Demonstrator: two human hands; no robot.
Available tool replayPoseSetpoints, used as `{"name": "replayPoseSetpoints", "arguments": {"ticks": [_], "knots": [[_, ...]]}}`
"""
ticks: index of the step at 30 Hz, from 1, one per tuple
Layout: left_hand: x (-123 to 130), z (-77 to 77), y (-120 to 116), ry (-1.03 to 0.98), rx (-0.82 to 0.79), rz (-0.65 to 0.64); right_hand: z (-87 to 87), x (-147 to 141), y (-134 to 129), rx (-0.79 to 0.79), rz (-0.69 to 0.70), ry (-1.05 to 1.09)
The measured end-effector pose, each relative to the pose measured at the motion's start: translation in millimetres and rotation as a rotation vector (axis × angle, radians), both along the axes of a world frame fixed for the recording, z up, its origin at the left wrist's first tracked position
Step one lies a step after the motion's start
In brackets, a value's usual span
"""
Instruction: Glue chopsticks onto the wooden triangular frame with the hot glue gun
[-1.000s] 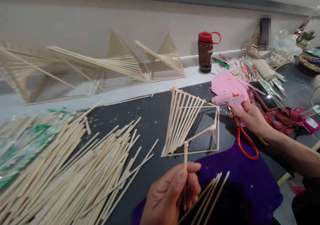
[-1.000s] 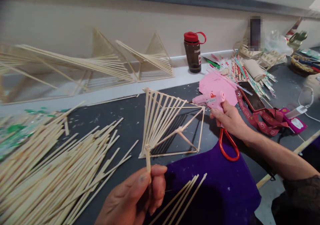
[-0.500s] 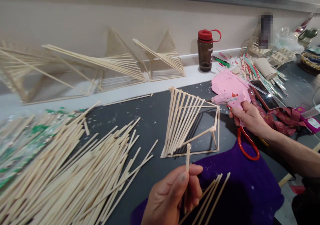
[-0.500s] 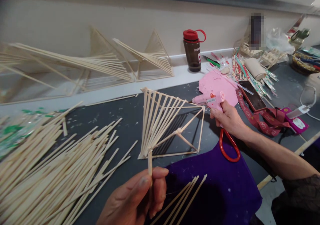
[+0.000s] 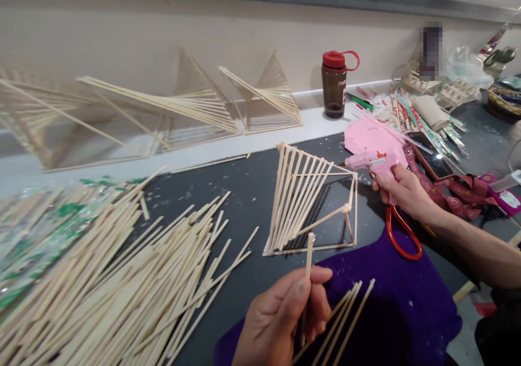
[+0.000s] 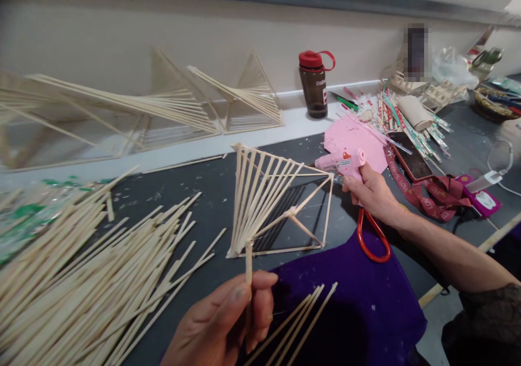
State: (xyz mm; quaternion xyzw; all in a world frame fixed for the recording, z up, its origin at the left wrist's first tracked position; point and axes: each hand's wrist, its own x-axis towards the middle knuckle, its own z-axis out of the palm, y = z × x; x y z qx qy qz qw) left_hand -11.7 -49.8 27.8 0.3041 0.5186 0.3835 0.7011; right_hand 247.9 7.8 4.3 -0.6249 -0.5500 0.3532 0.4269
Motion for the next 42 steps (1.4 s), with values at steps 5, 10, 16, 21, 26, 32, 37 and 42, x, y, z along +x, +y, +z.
{"name": "replayPoseSetpoints", "arguments": {"ticks": [5, 10, 16, 21, 26, 32, 37, 42], "knots": [[0, -0.5, 0, -0.005, 0.006, -0.018, -0.4, -2, -1, 0.020, 0.017, 0.002], [0, -0.4, 0, 0.002, 0.020, -0.037, -2.7, -1, -1, 0.026, 0.021, 0.005], [0, -0.2, 0, 0.004, 0.019, -0.035, -2.6, -1, -2, 0.029, 0.008, 0.017], [0, -0.4, -1, 0.000, 0.028, -0.042, -0.4, -3, -3, 0.021, 0.006, 0.028], [1, 0.9, -1, 0.012, 0.014, -0.026, 7.4, 2, -5, -0.008, -0.063, 0.109], [3, 2.1, -4, 0.019, 0.062, -0.004, 24.6, 19, -14, 0.000, -0.287, 0.308], [3, 3.0, -6, 0.015, 0.109, -0.015, 26.1, 36, -27, -0.026, -0.396, 0.485], [5, 6.6, -10, -0.002, 0.145, -0.034, 14.4, 49, -40, -0.077, -0.464, 0.565]]}}
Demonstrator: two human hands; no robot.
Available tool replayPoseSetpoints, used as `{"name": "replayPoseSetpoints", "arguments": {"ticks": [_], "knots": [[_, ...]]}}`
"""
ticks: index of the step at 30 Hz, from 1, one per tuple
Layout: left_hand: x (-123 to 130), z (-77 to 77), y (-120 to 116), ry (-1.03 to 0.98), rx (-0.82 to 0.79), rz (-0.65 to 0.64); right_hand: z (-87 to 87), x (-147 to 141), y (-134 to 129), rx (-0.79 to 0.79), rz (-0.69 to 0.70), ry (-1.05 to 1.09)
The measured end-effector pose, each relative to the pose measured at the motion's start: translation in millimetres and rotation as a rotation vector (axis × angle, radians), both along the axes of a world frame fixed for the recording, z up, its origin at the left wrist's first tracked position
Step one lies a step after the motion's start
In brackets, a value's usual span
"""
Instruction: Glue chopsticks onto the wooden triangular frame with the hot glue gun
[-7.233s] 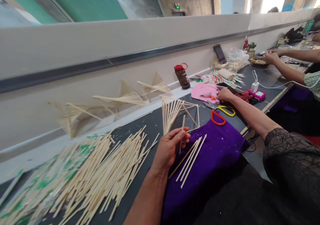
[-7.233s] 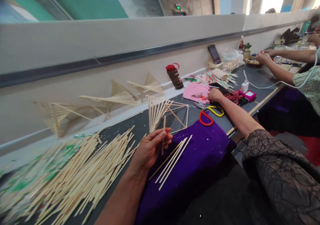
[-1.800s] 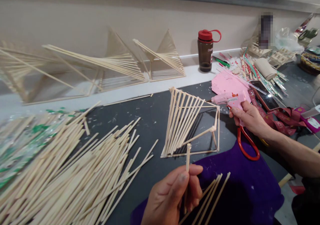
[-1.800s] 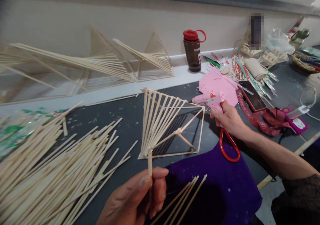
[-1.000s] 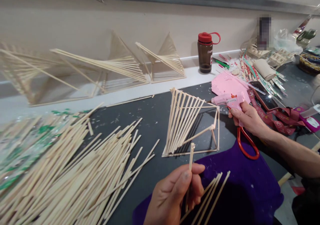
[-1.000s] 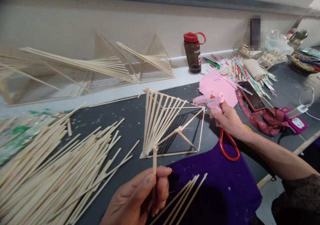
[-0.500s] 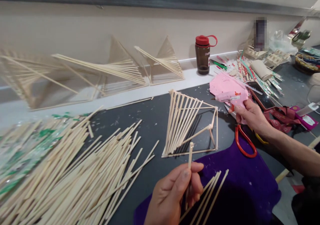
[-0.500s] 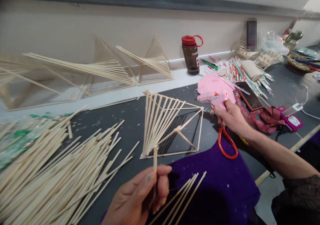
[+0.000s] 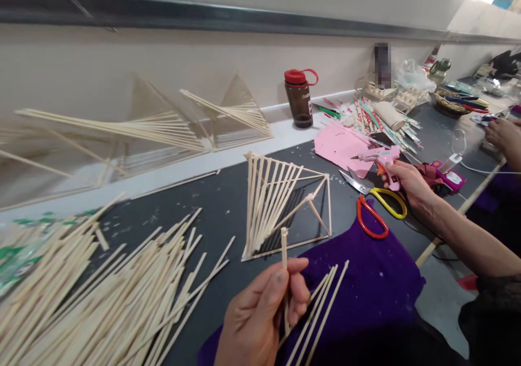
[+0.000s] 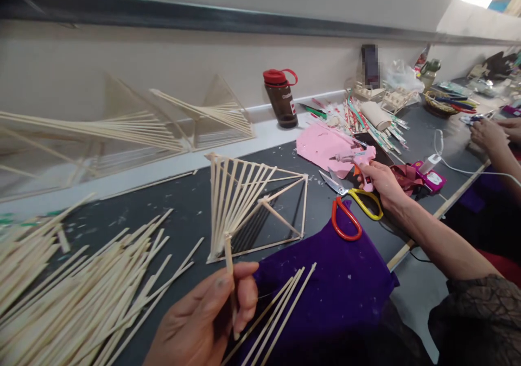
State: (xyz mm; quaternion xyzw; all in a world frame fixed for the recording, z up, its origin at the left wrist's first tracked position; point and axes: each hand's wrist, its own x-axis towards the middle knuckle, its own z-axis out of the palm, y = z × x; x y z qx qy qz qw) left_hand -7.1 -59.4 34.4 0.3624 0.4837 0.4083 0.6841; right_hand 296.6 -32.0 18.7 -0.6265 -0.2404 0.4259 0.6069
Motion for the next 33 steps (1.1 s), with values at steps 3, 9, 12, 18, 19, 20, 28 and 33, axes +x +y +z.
{"name": "replayPoseSetpoints", "arguments": {"ticks": [3, 9, 12, 18, 19, 20, 28, 33], "knots": [[1, -0.2, -1, -0.016, 0.014, -0.003, -8.6, 5, 0, -0.001, -0.001, 0.040], [-4, -10.7, 7, -0.022, 0.075, -0.113, -19.2, 8, 12, 0.036, -0.051, 0.149], [-6, -13.2, 9, -0.023, 0.107, -0.142, -17.8, 4, 18, 0.037, -0.015, 0.150], [-2, -12.2, 4, -0.046, 0.164, -0.156, -15.4, -2, 41, -0.038, 0.089, 0.052], [-2, -12.5, 4, -0.057, 0.172, -0.163, -16.4, -2, 45, -0.056, 0.109, 0.018], [-2, -13.0, 4, -0.066, 0.179, -0.167, -17.5, -2, 48, -0.078, 0.131, -0.021], [-2, -12.4, 5, -0.070, 0.175, -0.167, -3.5, 16, 48, -0.332, 0.229, -0.523], [-6, -0.9, 12, -0.036, 0.166, -0.116, 29.1, 4, 37, -0.311, 0.328, -1.164]]}}
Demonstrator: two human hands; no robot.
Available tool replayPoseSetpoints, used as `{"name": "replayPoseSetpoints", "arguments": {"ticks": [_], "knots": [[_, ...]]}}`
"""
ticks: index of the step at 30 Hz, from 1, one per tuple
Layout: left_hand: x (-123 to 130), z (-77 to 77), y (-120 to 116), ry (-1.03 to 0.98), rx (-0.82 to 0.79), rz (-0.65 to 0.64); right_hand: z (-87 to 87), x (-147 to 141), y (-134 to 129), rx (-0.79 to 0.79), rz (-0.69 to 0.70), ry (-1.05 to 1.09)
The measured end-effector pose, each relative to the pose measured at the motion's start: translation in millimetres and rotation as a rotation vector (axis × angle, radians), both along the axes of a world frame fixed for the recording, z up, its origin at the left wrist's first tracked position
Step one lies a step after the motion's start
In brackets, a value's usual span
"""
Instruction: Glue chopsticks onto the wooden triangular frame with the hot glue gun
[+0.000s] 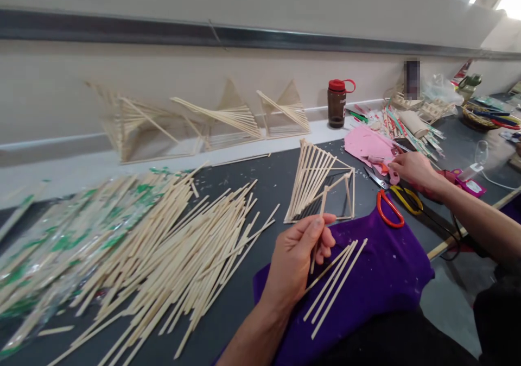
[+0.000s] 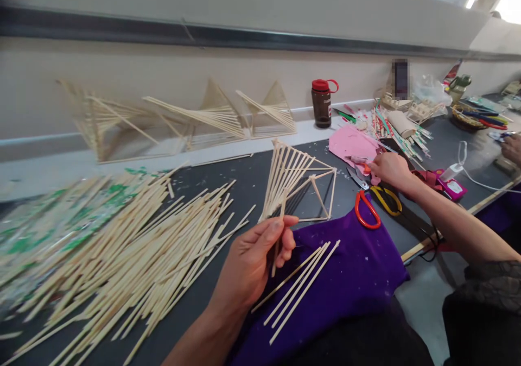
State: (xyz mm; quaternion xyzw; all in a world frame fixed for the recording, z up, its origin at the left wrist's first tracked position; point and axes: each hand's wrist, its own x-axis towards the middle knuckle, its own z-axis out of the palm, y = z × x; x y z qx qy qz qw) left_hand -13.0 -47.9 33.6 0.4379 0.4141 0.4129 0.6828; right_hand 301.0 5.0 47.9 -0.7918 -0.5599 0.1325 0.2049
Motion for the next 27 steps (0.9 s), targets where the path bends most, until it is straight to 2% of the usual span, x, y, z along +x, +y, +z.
{"name": "replayPoseSetpoints", "arguments": {"ticks": [1, 2, 4, 6, 9, 11, 15, 20, 24, 27], "knots": [[-2, 5.3, 3, 0.023, 0.013, 0.008, 6.7, -7, -3, 0.026, 0.088, -0.052], [-4, 11.7, 7, 0.053, 0.036, 0.013, 13.3, -16, -6, 0.059, 0.156, -0.014], [-8, 27.4, 17, 0.126, 0.110, 0.026, 26.5, -37, -11, 0.122, 0.254, 0.235], [-9, 44.1, 27, 0.211, 0.193, 0.055, 39.5, -59, -15, 0.249, 0.345, 0.397], [-5, 63.1, 41, 0.340, 0.318, 0.093, 55.8, -89, -16, 0.456, 0.524, 0.443], [0, 69.1, 49, 0.420, 0.405, 0.104, 62.0, -104, -12, 0.533, 0.595, 0.443], [13, 70.2, 59, 0.557, 0.570, 0.114, 60.6, -122, 1, 0.457, 0.641, 0.618], [24, 69.3, 63, 0.685, 0.708, 0.118, 46.8, -129, 15, 0.361, 0.580, 0.942], [19, 67.3, 62, 0.670, 0.672, 0.120, 45.1, -126, 21, 0.387, 0.523, 1.076], [10, 62.3, 58, 0.675, 0.617, 0.176, 47.9, -124, 24, 0.395, 0.506, 1.119]]}}
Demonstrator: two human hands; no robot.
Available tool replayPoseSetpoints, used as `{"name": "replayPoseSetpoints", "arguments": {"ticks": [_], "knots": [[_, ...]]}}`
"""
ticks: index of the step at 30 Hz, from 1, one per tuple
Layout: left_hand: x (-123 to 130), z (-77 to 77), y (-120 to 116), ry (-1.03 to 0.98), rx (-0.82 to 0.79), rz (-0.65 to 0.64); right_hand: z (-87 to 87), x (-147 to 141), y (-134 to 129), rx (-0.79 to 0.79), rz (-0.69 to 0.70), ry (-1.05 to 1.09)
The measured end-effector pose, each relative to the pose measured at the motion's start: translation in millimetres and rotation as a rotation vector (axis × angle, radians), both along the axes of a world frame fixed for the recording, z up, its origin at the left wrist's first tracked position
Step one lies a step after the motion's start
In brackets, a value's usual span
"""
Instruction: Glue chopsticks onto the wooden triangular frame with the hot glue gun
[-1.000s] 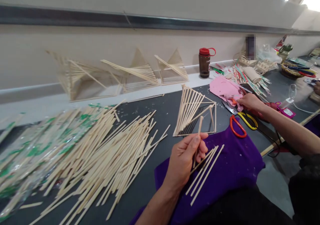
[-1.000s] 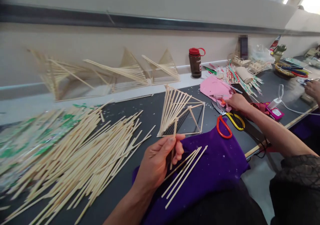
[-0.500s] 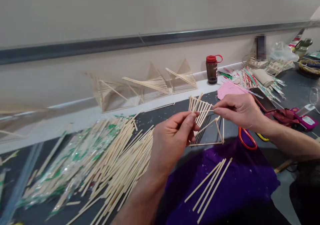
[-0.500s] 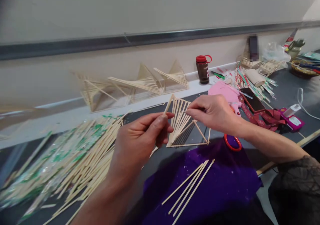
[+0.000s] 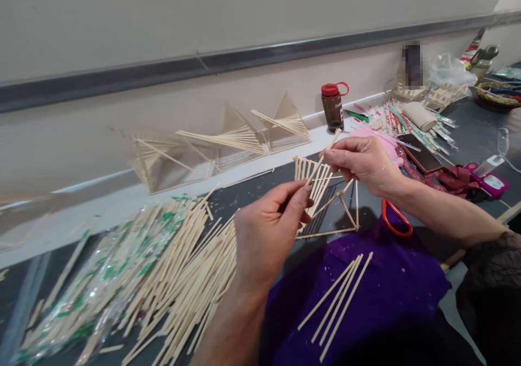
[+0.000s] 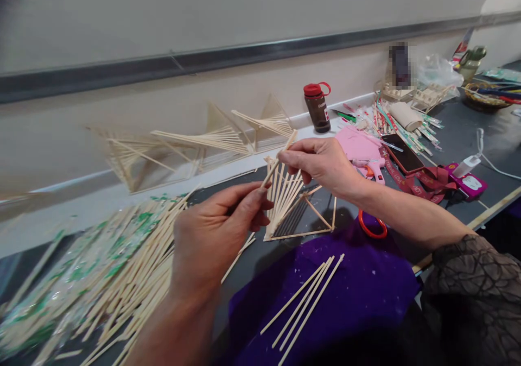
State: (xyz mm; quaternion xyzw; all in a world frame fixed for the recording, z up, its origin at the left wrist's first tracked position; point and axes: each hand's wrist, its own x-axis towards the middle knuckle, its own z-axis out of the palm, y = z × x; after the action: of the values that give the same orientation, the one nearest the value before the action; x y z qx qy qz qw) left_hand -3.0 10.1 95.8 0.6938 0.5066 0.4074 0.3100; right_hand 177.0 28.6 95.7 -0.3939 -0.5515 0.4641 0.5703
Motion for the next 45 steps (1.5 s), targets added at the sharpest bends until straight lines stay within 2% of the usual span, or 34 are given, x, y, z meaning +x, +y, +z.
{"name": "replayPoseSetpoints", "arguments": {"ticks": [3, 6, 9, 12, 15, 20, 25, 32, 38, 45], "knots": [[-11, -7.4, -6, 0.033, 0.006, 0.058, -1.5, 1, -1, -0.077, 0.054, -0.013], [-21, -16.7, -11, 0.110, 0.048, 0.113, -8.8, 9, -4, -0.168, 0.148, -0.131], [-28, -26.6, -13, 0.214, 0.116, 0.130, -18.7, 27, -3, -0.171, 0.062, -0.218], [-29, -33.9, -10, 0.311, 0.210, 0.094, -30.0, 46, 9, -0.188, -0.091, -0.245], [-25, -36.8, -3, 0.429, 0.300, 0.026, -43.4, 58, 27, -0.242, -0.168, -0.311], [-19, -37.0, 8, 0.606, 0.379, -0.027, -64.0, 62, 54, -0.312, -0.126, -0.495], [-17, -33.9, 17, 0.703, 0.352, -0.056, -77.1, 61, 69, -0.232, -0.030, -0.621], [-16, -28.9, 27, 0.842, 0.308, -0.074, -93.5, 58, 78, -0.219, 0.093, -0.513], [-12, -28.7, 31, 0.874, 0.304, -0.096, -90.9, 57, 76, -0.317, 0.193, -0.374], [-10, -28.8, 34, 0.898, 0.325, -0.114, -90.8, 60, 74, -0.361, 0.231, -0.304]]}}
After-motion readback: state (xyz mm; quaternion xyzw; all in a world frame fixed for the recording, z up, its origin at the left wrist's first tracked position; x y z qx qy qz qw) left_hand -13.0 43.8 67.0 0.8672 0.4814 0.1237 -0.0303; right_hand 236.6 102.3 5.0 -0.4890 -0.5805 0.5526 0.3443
